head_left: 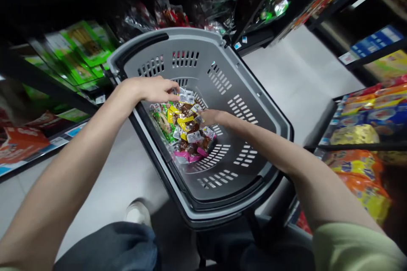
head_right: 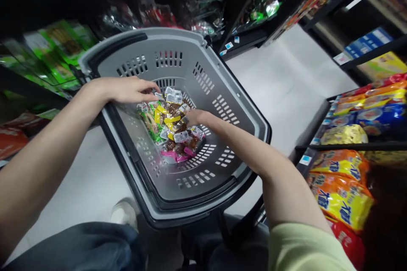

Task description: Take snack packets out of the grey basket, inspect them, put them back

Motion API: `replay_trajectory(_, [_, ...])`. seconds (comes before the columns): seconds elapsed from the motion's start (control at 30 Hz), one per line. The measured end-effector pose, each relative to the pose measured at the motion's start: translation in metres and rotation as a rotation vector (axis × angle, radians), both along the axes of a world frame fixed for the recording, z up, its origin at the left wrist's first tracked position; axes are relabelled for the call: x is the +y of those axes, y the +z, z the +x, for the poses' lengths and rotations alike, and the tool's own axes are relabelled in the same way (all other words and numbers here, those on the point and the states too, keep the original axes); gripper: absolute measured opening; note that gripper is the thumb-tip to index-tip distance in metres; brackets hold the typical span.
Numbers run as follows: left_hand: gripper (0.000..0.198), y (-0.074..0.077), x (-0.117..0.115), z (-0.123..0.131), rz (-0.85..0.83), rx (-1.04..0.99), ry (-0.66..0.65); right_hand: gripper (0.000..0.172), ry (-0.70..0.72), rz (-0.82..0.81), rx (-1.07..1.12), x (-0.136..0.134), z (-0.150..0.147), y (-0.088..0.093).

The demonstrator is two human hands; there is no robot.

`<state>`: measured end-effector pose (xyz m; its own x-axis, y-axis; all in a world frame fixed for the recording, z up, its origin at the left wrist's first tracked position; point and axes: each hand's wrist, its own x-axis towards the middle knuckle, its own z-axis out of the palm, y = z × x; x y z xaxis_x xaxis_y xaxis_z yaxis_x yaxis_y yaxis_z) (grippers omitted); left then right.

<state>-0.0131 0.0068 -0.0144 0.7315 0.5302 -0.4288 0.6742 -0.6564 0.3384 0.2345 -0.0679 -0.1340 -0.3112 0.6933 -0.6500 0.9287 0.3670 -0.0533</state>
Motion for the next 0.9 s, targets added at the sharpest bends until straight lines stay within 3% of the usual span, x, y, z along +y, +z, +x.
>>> replay_trajectory(0.1, [0.067,-0.005,0.003,0.0,0.003,-0.006,0.017,0.082,-0.056,-0.031,0.023,-0.011,-0.019,-0.005])
replay_trajectory(0.27, [0.062,-0.017,0.008,-0.002,0.042,-0.061,0.0,0.072,-0.119,0.016,0.167,-0.02,-0.044,-0.002])
replay_trajectory(0.4, [0.055,-0.019,0.006,-0.001,0.058,-0.072,-0.022,0.081,-0.04,0.057,0.142,-0.031,-0.048,-0.01])
replay_trajectory(0.53, [0.049,-0.013,-0.001,0.004,0.068,-0.032,-0.016,0.068,0.065,0.036,0.223,-0.04,-0.048,-0.02])
replay_trajectory(0.63, [0.048,-0.01,-0.007,0.007,0.09,0.019,-0.017,0.061,0.059,0.029,0.274,-0.04,-0.051,-0.021])
replay_trajectory(0.77, [0.046,-0.012,-0.009,0.007,0.075,0.012,0.012,0.041,0.085,-0.162,0.353,-0.044,-0.057,-0.02])
replay_trajectory(0.9, [0.048,-0.016,-0.006,0.005,0.029,-0.032,0.038,0.037,0.129,-0.248,0.336,-0.059,-0.068,-0.02])
